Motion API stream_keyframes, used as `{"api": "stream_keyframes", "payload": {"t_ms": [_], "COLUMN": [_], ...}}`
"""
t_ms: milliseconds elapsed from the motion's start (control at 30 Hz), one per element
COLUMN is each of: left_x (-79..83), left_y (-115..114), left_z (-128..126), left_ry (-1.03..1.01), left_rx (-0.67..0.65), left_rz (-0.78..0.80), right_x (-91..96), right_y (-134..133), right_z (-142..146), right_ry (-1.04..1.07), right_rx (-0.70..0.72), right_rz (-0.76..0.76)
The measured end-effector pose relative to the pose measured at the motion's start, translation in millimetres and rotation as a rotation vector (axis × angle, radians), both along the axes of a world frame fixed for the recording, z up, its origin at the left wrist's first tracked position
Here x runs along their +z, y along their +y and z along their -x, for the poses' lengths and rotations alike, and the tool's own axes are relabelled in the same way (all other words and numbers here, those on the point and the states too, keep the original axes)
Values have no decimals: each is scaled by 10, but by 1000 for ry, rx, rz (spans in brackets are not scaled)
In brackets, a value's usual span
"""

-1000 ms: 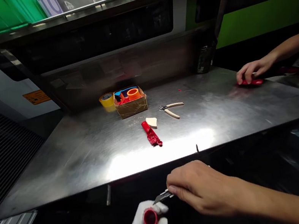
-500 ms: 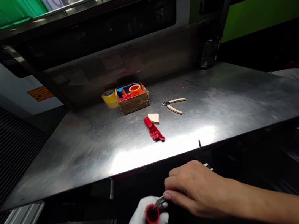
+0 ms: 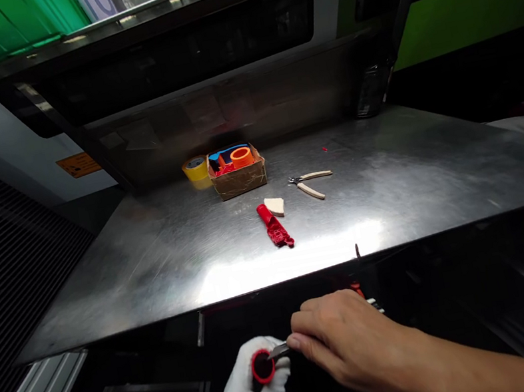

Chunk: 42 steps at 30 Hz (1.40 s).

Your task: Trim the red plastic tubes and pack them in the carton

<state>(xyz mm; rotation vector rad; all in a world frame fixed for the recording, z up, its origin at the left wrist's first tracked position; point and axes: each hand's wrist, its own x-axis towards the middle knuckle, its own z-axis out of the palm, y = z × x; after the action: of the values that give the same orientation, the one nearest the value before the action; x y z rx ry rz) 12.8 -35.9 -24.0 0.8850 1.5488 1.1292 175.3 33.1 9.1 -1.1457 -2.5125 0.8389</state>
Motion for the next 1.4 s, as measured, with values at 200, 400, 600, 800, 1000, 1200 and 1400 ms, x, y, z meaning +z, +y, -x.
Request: {"api": "stream_keyframes", "payload": {"t_ms": [200, 400, 600, 800, 1000, 1200, 1400], "left_x": [-168, -130, -48, -179, -256, -288, 7], "left_y": [14, 16, 31, 54, 70, 79, 99], "left_z": [37, 47, 17, 49, 73, 41, 127], "left_ry": [17, -3, 45, 31, -78, -167, 34], "left_rx": [161, 177, 139, 223, 209, 178, -177], "left_rz": [-45, -41, -73, -101, -74, -94, 14], "right_x": [-20, -31, -79, -107, -133, -268, -163], "right_y": [-84, -13, 32, -58, -81, -32, 125], "right_z": [59, 49, 124, 162, 190, 353, 186], "right_ry": [7, 90, 76, 68, 226, 439, 471], "right_rx": [44, 16, -40, -9, -64, -129, 208], "right_rz": [62, 67, 15, 83, 214, 248, 378]}}
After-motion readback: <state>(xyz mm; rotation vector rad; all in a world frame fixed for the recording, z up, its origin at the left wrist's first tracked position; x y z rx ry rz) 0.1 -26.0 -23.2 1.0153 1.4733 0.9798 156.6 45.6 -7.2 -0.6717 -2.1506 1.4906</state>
